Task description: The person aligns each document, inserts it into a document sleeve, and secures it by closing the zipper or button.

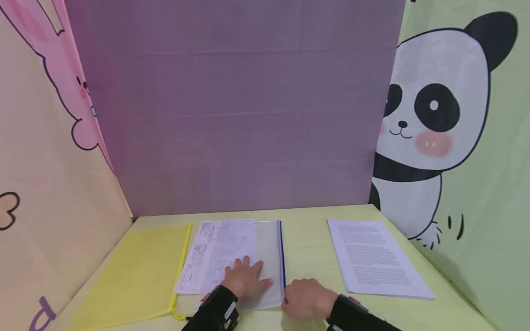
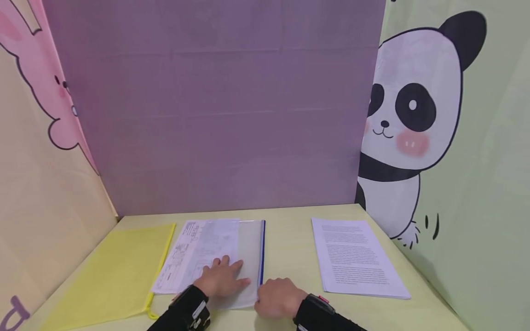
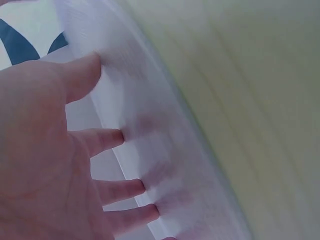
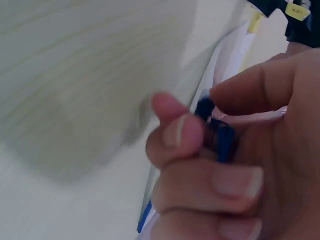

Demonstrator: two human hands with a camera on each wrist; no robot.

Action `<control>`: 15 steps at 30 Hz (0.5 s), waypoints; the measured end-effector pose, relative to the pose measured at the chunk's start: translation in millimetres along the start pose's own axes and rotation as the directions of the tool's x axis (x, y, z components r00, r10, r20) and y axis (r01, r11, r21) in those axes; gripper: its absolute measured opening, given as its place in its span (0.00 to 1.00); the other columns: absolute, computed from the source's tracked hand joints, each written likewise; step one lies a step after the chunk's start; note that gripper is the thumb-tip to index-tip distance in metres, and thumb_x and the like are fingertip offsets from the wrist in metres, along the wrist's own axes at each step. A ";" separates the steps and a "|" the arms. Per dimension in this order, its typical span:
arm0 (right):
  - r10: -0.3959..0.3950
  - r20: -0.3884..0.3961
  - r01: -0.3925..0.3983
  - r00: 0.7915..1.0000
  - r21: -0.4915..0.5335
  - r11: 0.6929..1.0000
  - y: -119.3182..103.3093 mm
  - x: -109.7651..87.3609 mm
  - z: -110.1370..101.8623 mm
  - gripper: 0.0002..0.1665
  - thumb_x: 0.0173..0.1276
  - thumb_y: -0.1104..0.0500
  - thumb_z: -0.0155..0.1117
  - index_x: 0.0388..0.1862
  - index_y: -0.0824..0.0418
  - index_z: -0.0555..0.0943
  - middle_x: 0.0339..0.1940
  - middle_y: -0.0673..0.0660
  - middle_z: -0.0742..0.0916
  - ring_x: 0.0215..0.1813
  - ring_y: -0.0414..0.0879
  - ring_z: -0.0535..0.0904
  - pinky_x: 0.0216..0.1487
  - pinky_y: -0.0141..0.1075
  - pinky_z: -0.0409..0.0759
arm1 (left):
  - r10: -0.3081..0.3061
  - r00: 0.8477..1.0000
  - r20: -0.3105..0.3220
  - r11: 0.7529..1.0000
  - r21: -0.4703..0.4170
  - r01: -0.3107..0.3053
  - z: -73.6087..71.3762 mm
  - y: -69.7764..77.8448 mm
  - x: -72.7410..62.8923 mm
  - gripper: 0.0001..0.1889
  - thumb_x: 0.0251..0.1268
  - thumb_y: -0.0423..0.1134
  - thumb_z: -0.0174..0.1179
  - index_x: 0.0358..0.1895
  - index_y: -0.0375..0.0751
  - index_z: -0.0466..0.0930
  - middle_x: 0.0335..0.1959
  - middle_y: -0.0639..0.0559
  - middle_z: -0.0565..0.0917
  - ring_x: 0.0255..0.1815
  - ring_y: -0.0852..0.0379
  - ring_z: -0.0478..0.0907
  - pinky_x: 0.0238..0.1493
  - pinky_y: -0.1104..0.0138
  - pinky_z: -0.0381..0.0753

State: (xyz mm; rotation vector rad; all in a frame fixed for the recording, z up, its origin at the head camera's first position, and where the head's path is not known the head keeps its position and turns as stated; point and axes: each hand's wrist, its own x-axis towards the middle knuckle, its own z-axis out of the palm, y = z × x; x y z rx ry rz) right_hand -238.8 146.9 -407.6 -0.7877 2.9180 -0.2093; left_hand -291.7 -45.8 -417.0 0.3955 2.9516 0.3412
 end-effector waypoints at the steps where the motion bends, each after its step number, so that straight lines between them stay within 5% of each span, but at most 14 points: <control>1: -0.009 0.020 0.010 1.000 -0.011 1.000 -0.4 0.2 0.0 0.17 0.70 0.51 0.59 0.21 0.54 0.75 0.21 0.47 0.76 0.24 0.42 0.70 0.27 0.38 0.73 | -0.002 1.000 0.005 1.000 -0.001 0.002 -0.2 -0.2 0.2 0.37 0.68 0.65 0.58 0.72 0.44 0.72 0.71 0.33 0.68 0.72 0.32 0.62 0.67 0.32 0.60; 6: -0.069 0.076 0.071 0.995 -0.025 0.997 -3.7 0.1 2.4 0.15 0.72 0.52 0.59 0.24 0.54 0.77 0.23 0.47 0.77 0.25 0.41 0.72 0.30 0.37 0.75 | 0.016 1.000 -0.002 1.000 -0.012 -0.016 2.9 -2.2 -1.3 0.36 0.68 0.62 0.61 0.70 0.40 0.72 0.71 0.29 0.67 0.74 0.30 0.60 0.71 0.32 0.56; 12: -0.113 0.034 0.116 0.993 -0.098 0.988 -8.5 0.5 7.4 0.17 0.71 0.52 0.60 0.21 0.54 0.76 0.20 0.47 0.76 0.21 0.40 0.70 0.24 0.37 0.72 | 0.117 0.985 -0.127 0.993 0.045 -0.112 10.5 -1.8 -7.2 0.26 0.67 0.56 0.63 0.59 0.40 0.80 0.53 0.37 0.77 0.59 0.36 0.72 0.57 0.37 0.72; 15: -0.116 0.013 0.117 0.993 -0.141 0.983 -11.0 2.1 9.4 0.18 0.70 0.51 0.60 0.20 0.54 0.75 0.19 0.47 0.75 0.21 0.41 0.69 0.23 0.37 0.70 | 0.168 0.977 -0.131 0.984 0.085 -0.158 11.7 -1.7 -9.3 0.24 0.68 0.54 0.62 0.58 0.42 0.81 0.47 0.41 0.77 0.52 0.39 0.73 0.51 0.42 0.76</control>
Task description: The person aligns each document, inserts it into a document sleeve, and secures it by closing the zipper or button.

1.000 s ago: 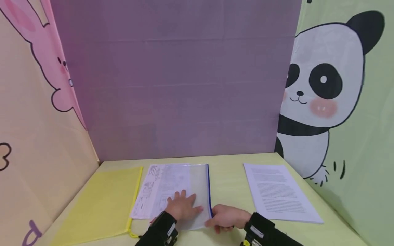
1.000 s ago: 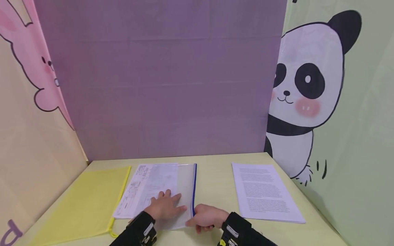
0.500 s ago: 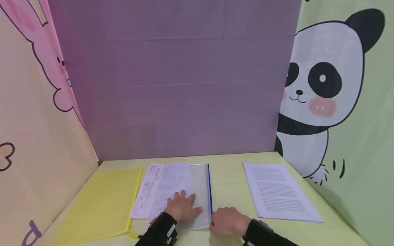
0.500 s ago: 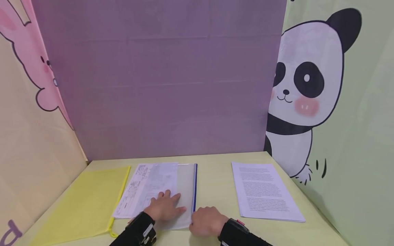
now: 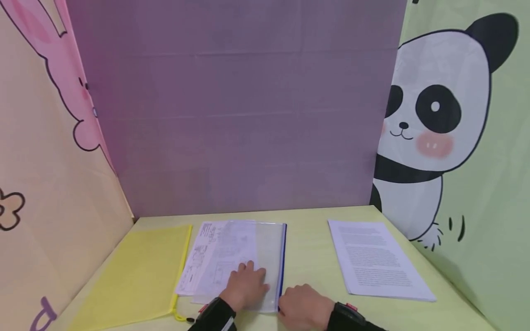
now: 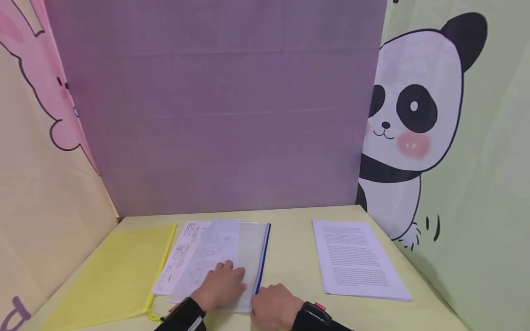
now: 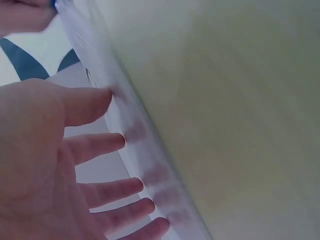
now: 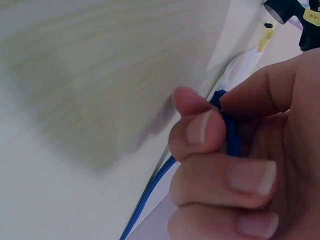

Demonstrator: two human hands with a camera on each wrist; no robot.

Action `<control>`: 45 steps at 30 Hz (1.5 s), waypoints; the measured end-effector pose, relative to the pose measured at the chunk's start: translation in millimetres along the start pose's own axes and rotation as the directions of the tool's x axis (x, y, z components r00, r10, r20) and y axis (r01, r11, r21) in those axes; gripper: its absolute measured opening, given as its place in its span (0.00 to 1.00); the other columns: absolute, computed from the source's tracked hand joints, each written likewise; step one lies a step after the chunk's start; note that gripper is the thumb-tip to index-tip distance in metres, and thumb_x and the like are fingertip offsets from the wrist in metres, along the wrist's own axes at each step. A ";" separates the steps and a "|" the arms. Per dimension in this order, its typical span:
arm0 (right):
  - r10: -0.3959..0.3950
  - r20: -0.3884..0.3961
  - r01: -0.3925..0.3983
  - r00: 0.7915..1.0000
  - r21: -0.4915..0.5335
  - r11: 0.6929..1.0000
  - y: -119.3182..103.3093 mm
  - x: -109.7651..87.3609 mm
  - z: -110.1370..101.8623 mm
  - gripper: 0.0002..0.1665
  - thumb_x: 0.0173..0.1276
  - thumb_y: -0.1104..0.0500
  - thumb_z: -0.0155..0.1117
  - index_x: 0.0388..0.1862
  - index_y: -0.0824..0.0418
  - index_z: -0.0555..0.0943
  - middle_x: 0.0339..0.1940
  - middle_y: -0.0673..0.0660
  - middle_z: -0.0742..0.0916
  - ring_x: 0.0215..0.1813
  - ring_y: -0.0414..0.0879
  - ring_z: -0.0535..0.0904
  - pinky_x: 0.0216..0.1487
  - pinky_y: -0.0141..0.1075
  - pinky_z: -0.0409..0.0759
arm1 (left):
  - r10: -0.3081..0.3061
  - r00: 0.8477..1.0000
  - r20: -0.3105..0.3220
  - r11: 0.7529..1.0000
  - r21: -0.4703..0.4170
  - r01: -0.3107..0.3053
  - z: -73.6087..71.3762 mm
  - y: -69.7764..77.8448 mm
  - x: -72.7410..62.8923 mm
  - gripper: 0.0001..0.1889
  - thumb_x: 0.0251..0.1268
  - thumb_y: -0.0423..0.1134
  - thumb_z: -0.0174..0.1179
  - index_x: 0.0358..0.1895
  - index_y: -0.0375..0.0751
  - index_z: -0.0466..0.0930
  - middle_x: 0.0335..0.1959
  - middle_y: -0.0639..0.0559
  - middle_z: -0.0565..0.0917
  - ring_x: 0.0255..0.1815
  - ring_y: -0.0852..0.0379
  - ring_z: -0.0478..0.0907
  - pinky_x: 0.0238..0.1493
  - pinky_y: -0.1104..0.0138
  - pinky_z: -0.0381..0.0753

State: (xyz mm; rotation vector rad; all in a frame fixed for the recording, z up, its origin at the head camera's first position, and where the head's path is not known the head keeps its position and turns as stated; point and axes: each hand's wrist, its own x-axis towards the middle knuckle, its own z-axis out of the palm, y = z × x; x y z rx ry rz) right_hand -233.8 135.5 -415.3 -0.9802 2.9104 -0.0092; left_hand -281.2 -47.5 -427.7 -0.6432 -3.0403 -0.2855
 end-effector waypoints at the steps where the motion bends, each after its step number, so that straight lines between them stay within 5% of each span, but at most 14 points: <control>1: -0.002 -0.009 0.001 1.000 -0.013 1.000 -0.8 0.6 0.2 0.18 0.69 0.51 0.60 0.19 0.54 0.75 0.19 0.47 0.75 0.20 0.41 0.69 0.22 0.37 0.70 | 0.011 1.000 0.021 1.000 -0.002 -0.011 -1.0 -0.1 -0.4 0.25 0.68 0.54 0.62 0.61 0.42 0.81 0.49 0.40 0.77 0.54 0.39 0.73 0.52 0.42 0.76; 4: -0.013 -0.036 0.012 0.999 -0.040 0.999 -3.1 1.8 -0.1 0.17 0.69 0.51 0.60 0.20 0.54 0.76 0.18 0.47 0.76 0.19 0.41 0.69 0.21 0.37 0.70 | 0.036 0.991 0.132 0.999 -0.020 -0.033 -7.3 -1.8 -2.2 0.30 0.67 0.58 0.62 0.68 0.47 0.77 0.61 0.36 0.76 0.64 0.35 0.70 0.61 0.41 0.73; 7: -0.021 -0.032 0.020 0.999 -0.026 0.999 -4.1 3.6 -1.0 0.14 0.70 0.51 0.61 0.24 0.53 0.79 0.19 0.47 0.76 0.20 0.41 0.70 0.23 0.37 0.72 | 0.021 0.966 0.259 0.997 -0.071 -0.003 -16.4 -3.6 -2.9 0.37 0.64 0.64 0.63 0.73 0.51 0.72 0.73 0.33 0.68 0.74 0.31 0.61 0.71 0.39 0.63; 10: -0.028 0.003 0.028 1.000 0.008 1.000 -4.4 5.8 -0.1 0.11 0.71 0.51 0.61 0.29 0.52 0.81 0.21 0.46 0.77 0.22 0.39 0.70 0.26 0.35 0.74 | 0.009 0.949 0.315 0.996 -0.092 0.021 -21.9 -4.3 -3.3 0.42 0.59 0.67 0.65 0.74 0.53 0.71 0.76 0.32 0.63 0.77 0.31 0.56 0.73 0.38 0.58; 22: -0.122 -0.005 0.122 0.992 -0.054 0.991 -13.0 11.5 8.1 0.10 0.65 0.48 0.65 0.27 0.49 0.82 0.19 0.43 0.77 0.20 0.38 0.69 0.23 0.33 0.71 | 0.056 0.942 0.332 0.998 -0.040 -0.045 -24.4 -7.7 -3.0 0.48 0.51 0.63 0.72 0.76 0.47 0.68 0.76 0.34 0.63 0.77 0.32 0.57 0.73 0.39 0.60; 29: -0.129 -0.002 0.128 0.992 -0.115 0.985 -15.0 10.8 7.1 0.14 0.63 0.48 0.67 0.20 0.49 0.78 0.17 0.42 0.75 0.18 0.38 0.67 0.21 0.33 0.69 | 0.013 0.943 0.332 1.000 -0.011 -0.010 -23.5 1.9 0.4 0.48 0.48 0.61 0.75 0.74 0.47 0.69 0.74 0.35 0.66 0.76 0.32 0.60 0.71 0.40 0.63; 35: -0.130 0.050 0.135 0.990 -0.119 0.984 -15.9 11.7 3.7 0.14 0.66 0.47 0.66 0.22 0.49 0.79 0.17 0.42 0.73 0.18 0.38 0.67 0.21 0.32 0.68 | -0.028 0.929 0.369 1.000 0.013 0.025 -26.0 7.1 2.0 0.47 0.51 0.60 0.76 0.76 0.51 0.68 0.76 0.35 0.64 0.77 0.34 0.58 0.73 0.44 0.62; 45: -0.161 -0.002 0.158 0.987 -0.167 0.973 -15.1 11.3 6.6 0.15 0.65 0.47 0.66 0.20 0.48 0.77 0.16 0.41 0.73 0.17 0.36 0.66 0.19 0.32 0.68 | -0.034 0.925 0.378 0.999 0.045 0.019 -27.4 8.4 0.7 0.48 0.52 0.61 0.74 0.77 0.50 0.67 0.77 0.35 0.63 0.78 0.34 0.57 0.75 0.44 0.60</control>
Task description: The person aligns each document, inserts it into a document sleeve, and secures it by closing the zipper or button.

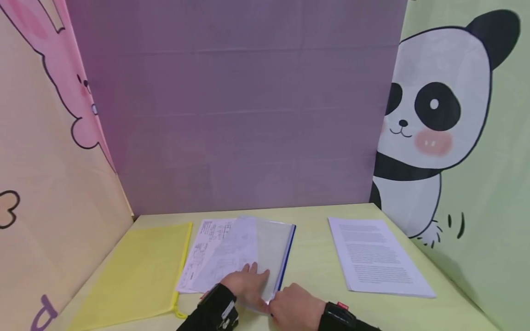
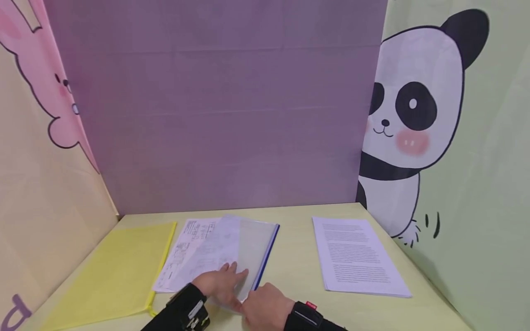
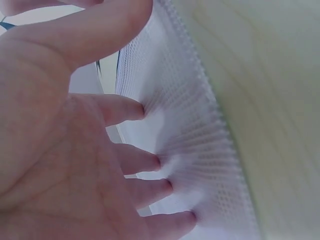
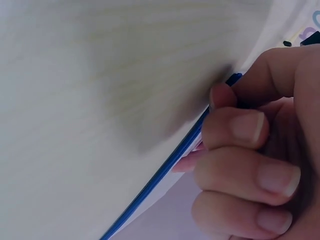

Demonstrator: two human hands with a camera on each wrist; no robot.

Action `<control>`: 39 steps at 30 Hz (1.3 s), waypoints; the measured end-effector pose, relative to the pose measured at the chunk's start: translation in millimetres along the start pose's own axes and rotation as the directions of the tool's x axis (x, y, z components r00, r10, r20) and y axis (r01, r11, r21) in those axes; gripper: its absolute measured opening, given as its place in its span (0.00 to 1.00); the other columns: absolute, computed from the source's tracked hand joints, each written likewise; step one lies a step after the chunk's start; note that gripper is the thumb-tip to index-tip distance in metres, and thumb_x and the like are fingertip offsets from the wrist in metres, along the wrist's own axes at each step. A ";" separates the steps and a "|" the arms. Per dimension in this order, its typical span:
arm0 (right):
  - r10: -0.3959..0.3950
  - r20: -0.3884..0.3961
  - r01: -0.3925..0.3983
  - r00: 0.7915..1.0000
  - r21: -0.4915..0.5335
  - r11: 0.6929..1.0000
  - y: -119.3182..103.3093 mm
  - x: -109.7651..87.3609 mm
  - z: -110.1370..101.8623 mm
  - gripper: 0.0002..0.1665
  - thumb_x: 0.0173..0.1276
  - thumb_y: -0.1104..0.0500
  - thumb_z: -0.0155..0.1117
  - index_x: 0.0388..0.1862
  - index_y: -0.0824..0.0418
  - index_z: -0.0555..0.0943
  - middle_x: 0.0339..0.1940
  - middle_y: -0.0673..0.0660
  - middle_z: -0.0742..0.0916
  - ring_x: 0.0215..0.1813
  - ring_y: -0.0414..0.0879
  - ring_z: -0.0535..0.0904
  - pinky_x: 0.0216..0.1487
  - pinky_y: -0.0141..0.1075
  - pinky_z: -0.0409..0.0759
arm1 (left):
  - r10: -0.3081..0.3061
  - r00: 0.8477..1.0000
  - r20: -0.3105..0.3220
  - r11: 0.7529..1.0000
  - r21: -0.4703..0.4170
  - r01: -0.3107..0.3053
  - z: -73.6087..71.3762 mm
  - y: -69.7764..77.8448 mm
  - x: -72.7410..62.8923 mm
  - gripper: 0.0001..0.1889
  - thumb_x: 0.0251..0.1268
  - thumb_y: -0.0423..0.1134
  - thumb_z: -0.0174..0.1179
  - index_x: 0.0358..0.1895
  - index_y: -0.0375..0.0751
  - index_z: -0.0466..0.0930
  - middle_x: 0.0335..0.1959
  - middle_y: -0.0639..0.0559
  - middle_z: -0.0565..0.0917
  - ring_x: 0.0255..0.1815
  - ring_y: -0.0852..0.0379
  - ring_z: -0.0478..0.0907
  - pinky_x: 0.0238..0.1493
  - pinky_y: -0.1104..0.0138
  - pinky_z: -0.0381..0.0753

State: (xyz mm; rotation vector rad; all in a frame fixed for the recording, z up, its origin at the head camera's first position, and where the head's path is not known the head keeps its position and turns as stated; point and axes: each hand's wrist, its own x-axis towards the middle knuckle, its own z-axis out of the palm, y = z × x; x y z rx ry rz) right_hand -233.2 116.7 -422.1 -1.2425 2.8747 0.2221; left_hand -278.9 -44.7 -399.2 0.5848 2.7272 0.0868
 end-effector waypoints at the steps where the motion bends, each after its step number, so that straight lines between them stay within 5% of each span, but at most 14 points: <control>1: 0.004 0.002 -0.004 1.000 0.004 1.000 0.6 0.3 0.8 0.15 0.65 0.48 0.66 0.20 0.48 0.77 0.16 0.41 0.73 0.17 0.36 0.66 0.19 0.32 0.68 | -0.002 1.000 0.001 1.000 0.004 0.002 -0.3 0.6 -0.2 0.48 0.52 0.61 0.74 0.77 0.51 0.67 0.77 0.35 0.63 0.78 0.35 0.57 0.75 0.44 0.60; 8: 0.020 0.052 -0.023 0.998 0.064 0.998 4.6 2.5 0.0 0.11 0.70 0.49 0.64 0.26 0.48 0.82 0.17 0.41 0.74 0.18 0.37 0.68 0.22 0.31 0.69 | -0.030 0.999 0.031 1.000 -0.007 0.031 -2.0 2.8 1.8 0.47 0.53 0.61 0.74 0.77 0.52 0.66 0.77 0.36 0.63 0.79 0.36 0.56 0.75 0.44 0.58; 22: 0.103 0.019 -0.104 0.994 0.054 0.993 18.9 8.5 1.5 0.14 0.71 0.51 0.64 0.24 0.50 0.78 0.18 0.45 0.73 0.20 0.40 0.68 0.26 0.33 0.69 | -0.018 1.000 0.013 1.000 -0.023 0.018 -3.3 4.1 0.6 0.48 0.51 0.58 0.76 0.76 0.48 0.67 0.77 0.34 0.63 0.78 0.34 0.57 0.75 0.44 0.59; 39: 0.098 -0.008 -0.097 0.995 0.051 0.994 21.2 9.4 4.1 0.16 0.70 0.51 0.65 0.21 0.50 0.75 0.17 0.45 0.72 0.18 0.40 0.67 0.24 0.32 0.66 | -0.016 1.000 0.000 1.000 0.013 0.016 -2.8 3.3 2.8 0.47 0.49 0.59 0.77 0.74 0.50 0.70 0.75 0.37 0.67 0.75 0.37 0.63 0.72 0.45 0.65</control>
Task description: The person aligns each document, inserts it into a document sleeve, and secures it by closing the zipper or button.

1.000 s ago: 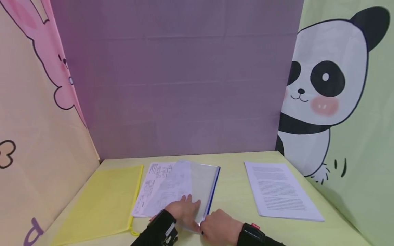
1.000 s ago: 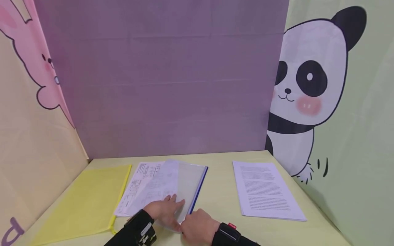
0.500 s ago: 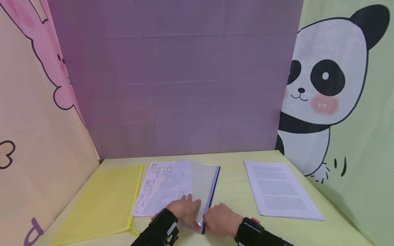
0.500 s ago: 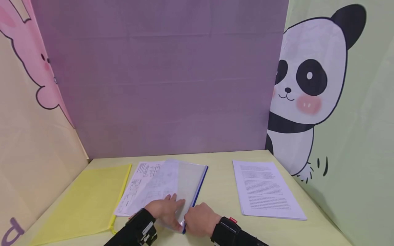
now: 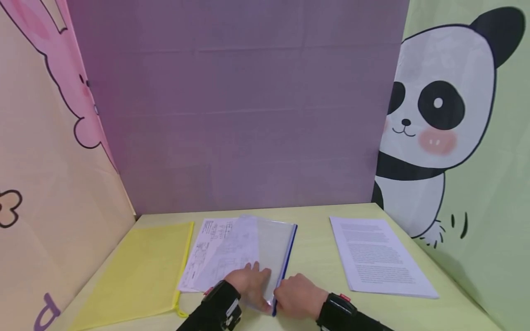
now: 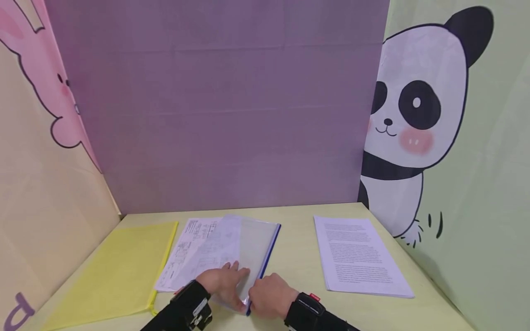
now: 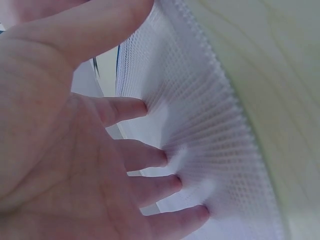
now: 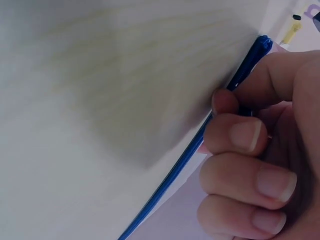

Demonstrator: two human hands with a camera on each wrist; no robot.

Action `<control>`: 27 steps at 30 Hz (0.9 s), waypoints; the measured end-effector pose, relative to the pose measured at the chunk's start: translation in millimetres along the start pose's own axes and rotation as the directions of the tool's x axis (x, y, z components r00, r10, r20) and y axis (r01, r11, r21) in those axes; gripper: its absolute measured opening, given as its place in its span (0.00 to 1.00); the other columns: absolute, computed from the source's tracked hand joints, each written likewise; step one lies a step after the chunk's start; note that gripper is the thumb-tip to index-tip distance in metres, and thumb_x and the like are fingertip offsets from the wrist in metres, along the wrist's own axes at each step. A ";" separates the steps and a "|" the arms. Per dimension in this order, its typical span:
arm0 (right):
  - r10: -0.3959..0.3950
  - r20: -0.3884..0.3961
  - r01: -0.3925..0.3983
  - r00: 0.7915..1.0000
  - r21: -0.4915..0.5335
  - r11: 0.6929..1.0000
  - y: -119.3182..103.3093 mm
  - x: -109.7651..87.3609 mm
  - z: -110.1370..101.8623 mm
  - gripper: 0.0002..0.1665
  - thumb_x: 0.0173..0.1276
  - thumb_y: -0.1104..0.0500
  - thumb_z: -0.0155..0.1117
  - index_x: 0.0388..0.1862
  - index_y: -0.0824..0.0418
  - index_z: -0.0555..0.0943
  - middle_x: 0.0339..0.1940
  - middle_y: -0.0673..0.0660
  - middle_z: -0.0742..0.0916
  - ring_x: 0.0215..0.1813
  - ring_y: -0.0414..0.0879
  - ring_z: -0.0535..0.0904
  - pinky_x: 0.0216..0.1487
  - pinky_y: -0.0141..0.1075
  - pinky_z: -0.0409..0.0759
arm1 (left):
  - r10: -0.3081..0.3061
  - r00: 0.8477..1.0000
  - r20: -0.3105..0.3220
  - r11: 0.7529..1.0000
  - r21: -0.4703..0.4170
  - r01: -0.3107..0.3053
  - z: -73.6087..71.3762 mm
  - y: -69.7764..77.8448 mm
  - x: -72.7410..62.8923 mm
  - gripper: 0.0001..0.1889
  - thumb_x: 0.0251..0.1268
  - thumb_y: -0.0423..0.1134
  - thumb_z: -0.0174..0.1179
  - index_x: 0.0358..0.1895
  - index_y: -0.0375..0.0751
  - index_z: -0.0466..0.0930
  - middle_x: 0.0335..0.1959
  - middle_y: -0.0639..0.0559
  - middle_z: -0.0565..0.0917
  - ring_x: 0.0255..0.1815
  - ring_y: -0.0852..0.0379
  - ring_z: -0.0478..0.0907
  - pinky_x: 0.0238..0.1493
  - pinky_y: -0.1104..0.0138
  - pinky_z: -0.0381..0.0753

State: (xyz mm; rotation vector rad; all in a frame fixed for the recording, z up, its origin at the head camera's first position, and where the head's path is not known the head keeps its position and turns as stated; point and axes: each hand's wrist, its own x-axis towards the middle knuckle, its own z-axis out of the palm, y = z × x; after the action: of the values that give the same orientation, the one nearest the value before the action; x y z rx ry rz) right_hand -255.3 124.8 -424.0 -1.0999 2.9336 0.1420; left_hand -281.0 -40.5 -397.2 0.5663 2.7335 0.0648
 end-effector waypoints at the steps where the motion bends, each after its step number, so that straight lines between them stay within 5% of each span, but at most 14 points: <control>1: 0.001 0.001 -0.001 1.000 0.001 1.000 0.3 0.2 0.1 0.16 0.70 0.51 0.65 0.22 0.50 0.75 0.17 0.45 0.72 0.18 0.40 0.67 0.24 0.32 0.66 | -0.001 1.000 0.002 1.000 -0.002 0.001 0.0 0.0 0.1 0.47 0.49 0.59 0.77 0.74 0.50 0.70 0.75 0.37 0.67 0.75 0.37 0.63 0.72 0.45 0.66; 11: 0.018 -0.053 -0.019 0.998 -0.029 0.999 7.1 4.4 3.1 0.15 0.68 0.51 0.66 0.22 0.52 0.77 0.17 0.46 0.74 0.18 0.41 0.67 0.22 0.35 0.69 | -0.002 1.000 -0.001 1.000 -0.016 0.002 -0.9 0.3 -1.9 0.47 0.49 0.58 0.77 0.74 0.50 0.69 0.75 0.37 0.67 0.76 0.37 0.61 0.73 0.44 0.63; 27: 0.060 -0.029 -0.061 0.998 -0.036 0.997 10.0 9.2 4.9 0.14 0.69 0.50 0.66 0.25 0.53 0.80 0.18 0.47 0.75 0.19 0.41 0.68 0.25 0.35 0.71 | 0.019 1.000 -0.019 0.999 -0.033 -0.020 -1.8 -1.0 -6.9 0.46 0.50 0.57 0.77 0.74 0.47 0.69 0.75 0.36 0.66 0.76 0.35 0.60 0.74 0.44 0.61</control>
State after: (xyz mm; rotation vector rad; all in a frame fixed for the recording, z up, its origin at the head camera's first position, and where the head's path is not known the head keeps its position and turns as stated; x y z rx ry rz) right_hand -268.9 126.7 -428.3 -1.0257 3.0022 0.1832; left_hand -276.1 -44.1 -393.4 0.5857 2.7399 0.1213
